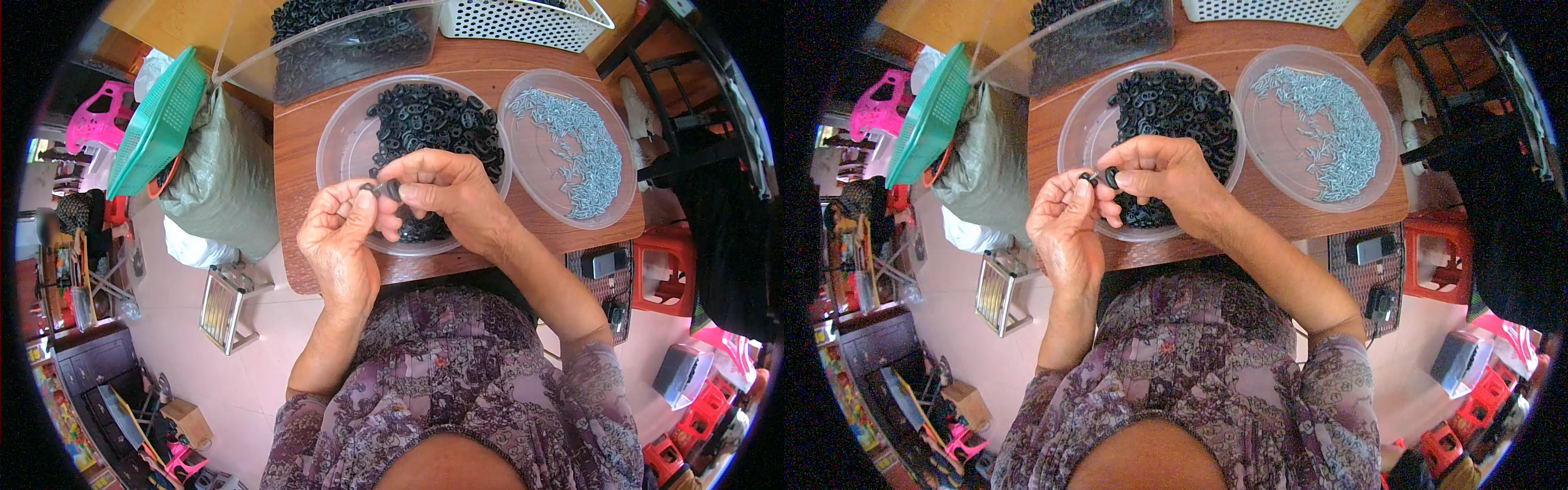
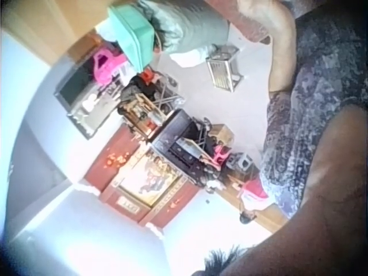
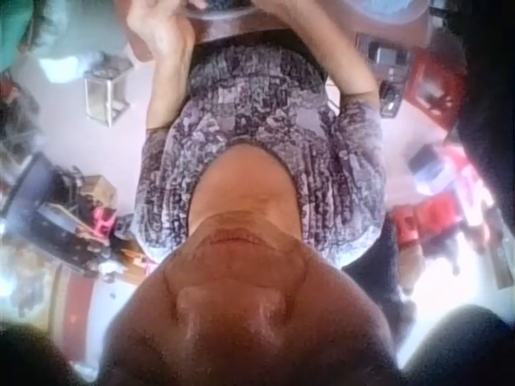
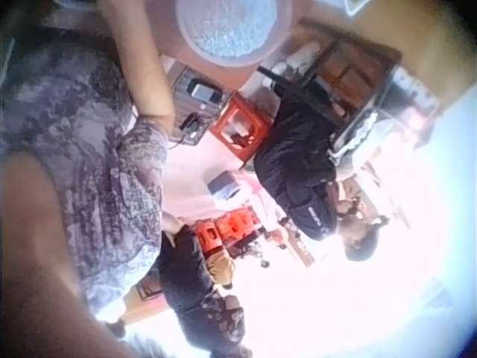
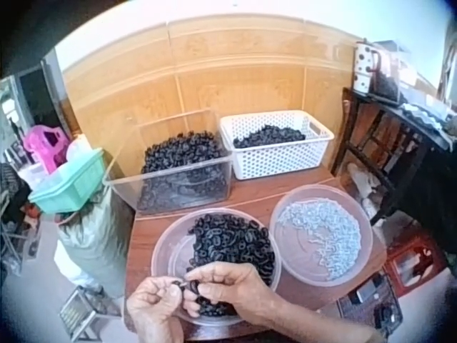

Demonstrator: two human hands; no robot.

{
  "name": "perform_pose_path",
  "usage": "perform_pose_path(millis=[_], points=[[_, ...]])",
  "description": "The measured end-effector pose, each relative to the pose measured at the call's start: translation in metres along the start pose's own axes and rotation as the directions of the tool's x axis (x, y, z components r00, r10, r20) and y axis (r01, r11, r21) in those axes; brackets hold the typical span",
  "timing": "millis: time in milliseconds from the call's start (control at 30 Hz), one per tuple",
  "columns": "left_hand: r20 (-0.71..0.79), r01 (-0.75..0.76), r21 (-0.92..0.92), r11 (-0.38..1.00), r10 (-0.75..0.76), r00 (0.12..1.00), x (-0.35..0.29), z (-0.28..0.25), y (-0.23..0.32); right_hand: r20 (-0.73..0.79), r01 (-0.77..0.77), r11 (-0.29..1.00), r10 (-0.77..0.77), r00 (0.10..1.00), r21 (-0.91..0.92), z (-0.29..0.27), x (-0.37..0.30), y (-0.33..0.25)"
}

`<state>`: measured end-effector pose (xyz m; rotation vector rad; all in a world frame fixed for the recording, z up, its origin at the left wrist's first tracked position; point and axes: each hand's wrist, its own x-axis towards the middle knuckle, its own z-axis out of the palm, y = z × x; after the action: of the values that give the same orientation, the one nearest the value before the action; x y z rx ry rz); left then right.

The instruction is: The person assembles plastic fasteners by picking up pins and inserting them into plastic components by hand.

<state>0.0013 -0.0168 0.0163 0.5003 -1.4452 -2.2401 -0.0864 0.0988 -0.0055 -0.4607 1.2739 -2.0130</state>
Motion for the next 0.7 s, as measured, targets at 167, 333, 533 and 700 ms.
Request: perform_pose_path(millis=[167,333,533,700], points=[[0.007,0.012,0.022,1.000,-0.013,1.000,-0.003,0.000,-0.002,-0.089,0.023,1.000,-0.025,0.996,-0.017,0.007,-0.003,0.001],[0.021,0.025,-0.008,1.000,-0.025,0.999,-0.003,0.000,-0.006,-0.220,0.138,0.989,-0.145,0.965,-0.047,0.020,-0.010,0.010],[0.006,0.011,-0.007,1.000,-0.011,1.000,-0.003,0.000,-0.005,-0.205,0.165,0.973,-0.197,0.959,-0.163,0.019,-0.016,0.007],[0.008,-0.011,-0.019,1.000,0.011,1.000,-0.004,0.000,-0.008,-0.186,0.167,0.976,-0.192,0.964,-0.142,0.019,-0.018,0.010]])
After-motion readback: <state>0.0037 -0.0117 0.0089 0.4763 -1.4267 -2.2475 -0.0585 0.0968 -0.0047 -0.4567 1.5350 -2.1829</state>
